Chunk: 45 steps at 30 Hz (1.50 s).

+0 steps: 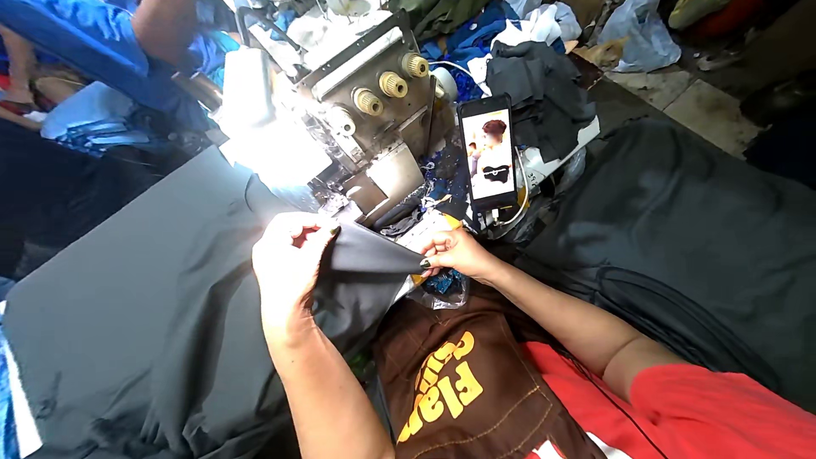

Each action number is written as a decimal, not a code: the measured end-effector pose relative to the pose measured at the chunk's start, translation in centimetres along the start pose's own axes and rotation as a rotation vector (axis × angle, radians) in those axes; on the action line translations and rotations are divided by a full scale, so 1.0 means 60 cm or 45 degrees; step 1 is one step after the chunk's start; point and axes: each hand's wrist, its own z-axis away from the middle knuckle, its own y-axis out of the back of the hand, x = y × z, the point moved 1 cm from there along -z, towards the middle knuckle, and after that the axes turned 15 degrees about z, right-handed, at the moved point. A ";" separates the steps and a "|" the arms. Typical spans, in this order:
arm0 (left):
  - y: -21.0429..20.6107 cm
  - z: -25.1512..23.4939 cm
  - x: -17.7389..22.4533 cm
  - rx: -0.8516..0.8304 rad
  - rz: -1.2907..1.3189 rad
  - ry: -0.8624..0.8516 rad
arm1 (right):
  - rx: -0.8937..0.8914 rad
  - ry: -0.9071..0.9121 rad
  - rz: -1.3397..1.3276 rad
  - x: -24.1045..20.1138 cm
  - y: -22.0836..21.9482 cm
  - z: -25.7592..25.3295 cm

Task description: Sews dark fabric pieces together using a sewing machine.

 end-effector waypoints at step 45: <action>0.002 0.003 -0.002 -0.023 -0.061 -0.027 | -0.029 0.003 -0.021 0.003 0.002 0.000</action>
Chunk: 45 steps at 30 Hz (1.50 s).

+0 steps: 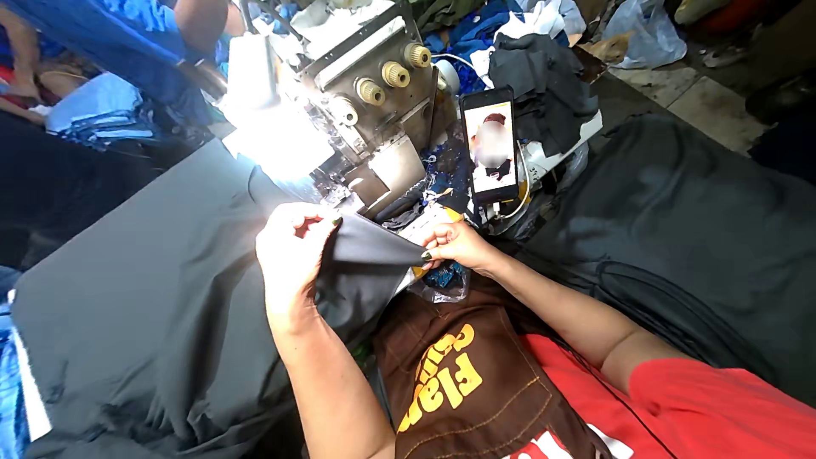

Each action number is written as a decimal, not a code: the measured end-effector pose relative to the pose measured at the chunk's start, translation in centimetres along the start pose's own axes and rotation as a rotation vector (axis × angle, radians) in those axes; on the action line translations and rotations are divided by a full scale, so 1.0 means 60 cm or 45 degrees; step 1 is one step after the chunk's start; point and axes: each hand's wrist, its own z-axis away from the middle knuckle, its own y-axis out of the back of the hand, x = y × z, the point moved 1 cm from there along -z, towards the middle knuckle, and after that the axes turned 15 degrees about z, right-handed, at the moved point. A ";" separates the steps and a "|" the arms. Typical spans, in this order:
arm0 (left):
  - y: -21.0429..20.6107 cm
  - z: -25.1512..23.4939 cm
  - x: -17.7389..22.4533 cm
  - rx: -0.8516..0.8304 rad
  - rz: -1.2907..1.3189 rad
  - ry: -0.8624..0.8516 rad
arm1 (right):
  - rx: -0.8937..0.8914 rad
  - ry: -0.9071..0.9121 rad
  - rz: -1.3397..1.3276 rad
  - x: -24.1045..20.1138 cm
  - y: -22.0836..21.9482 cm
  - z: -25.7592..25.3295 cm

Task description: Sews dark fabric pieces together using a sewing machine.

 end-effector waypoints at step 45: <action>0.004 0.014 0.009 -0.021 -0.009 0.011 | 0.089 0.016 0.037 -0.004 -0.008 0.011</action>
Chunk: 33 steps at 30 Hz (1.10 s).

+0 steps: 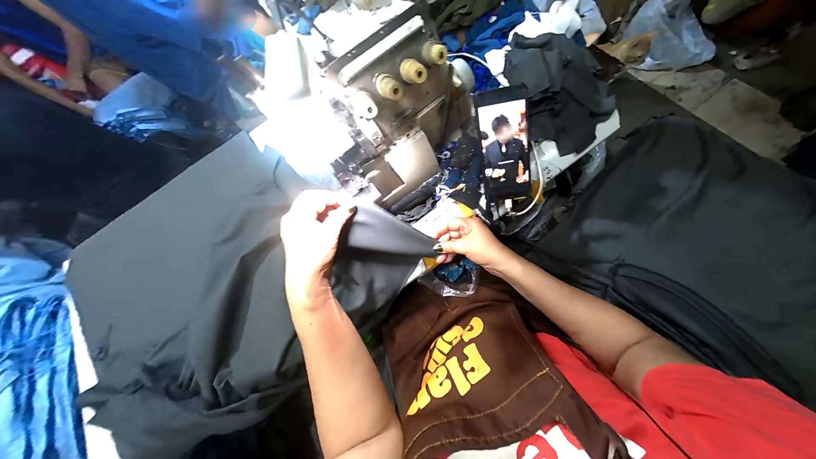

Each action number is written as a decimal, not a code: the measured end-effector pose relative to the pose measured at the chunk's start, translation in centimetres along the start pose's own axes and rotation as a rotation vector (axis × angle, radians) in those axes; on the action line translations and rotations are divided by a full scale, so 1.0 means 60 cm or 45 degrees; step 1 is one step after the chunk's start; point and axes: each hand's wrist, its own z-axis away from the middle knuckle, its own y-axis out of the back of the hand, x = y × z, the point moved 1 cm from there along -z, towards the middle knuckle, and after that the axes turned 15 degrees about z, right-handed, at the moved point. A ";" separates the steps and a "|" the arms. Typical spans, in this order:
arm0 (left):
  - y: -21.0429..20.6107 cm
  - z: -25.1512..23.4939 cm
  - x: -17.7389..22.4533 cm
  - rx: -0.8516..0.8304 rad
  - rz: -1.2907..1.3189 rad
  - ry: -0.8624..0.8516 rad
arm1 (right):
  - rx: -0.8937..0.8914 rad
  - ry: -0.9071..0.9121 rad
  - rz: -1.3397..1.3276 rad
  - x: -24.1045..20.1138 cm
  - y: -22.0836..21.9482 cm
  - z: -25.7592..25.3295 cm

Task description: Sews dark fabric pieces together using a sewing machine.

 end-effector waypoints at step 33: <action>-0.019 0.018 0.004 0.079 -0.082 -0.133 | -0.117 -0.036 0.115 -0.011 -0.004 0.017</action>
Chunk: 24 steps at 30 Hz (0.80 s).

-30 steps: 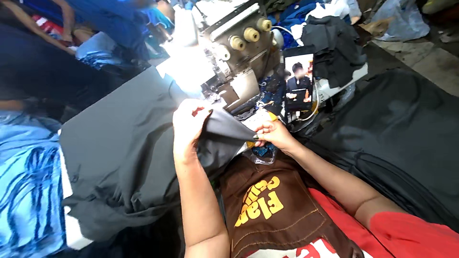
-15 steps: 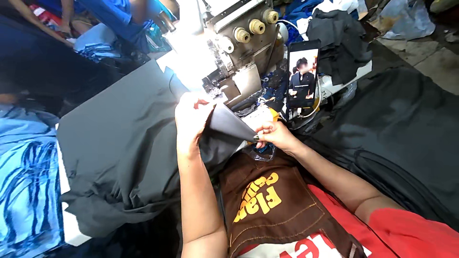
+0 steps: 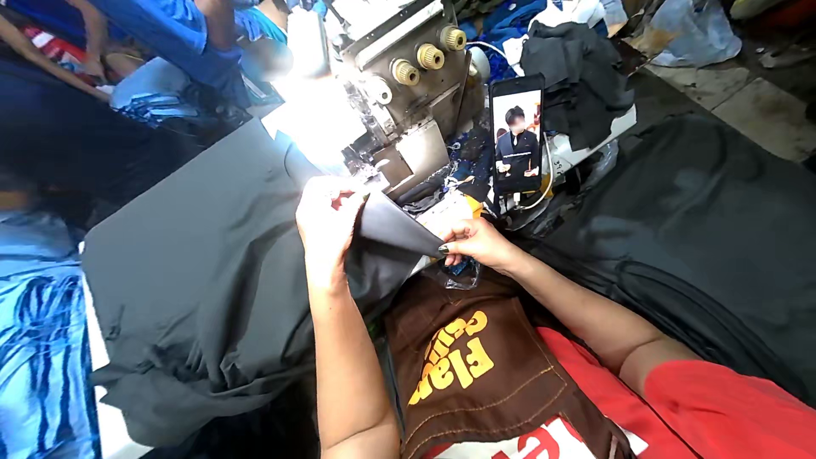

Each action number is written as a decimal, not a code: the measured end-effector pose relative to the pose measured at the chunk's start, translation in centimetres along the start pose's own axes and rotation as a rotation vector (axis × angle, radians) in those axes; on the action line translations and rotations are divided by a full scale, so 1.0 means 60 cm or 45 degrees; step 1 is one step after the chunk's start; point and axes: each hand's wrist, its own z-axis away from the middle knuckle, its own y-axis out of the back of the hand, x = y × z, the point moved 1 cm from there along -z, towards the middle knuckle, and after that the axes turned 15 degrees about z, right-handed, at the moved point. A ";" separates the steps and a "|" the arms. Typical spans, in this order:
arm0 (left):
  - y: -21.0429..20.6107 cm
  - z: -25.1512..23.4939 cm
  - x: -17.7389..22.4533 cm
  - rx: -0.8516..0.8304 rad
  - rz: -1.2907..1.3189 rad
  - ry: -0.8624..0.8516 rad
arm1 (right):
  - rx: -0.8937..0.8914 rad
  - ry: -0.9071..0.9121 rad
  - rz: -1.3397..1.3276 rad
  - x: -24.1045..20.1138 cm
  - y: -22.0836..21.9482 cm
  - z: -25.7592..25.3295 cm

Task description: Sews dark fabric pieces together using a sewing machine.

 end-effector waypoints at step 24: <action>-0.108 0.061 0.027 0.367 -0.808 -0.210 | -0.081 0.047 -0.044 -0.001 0.002 0.005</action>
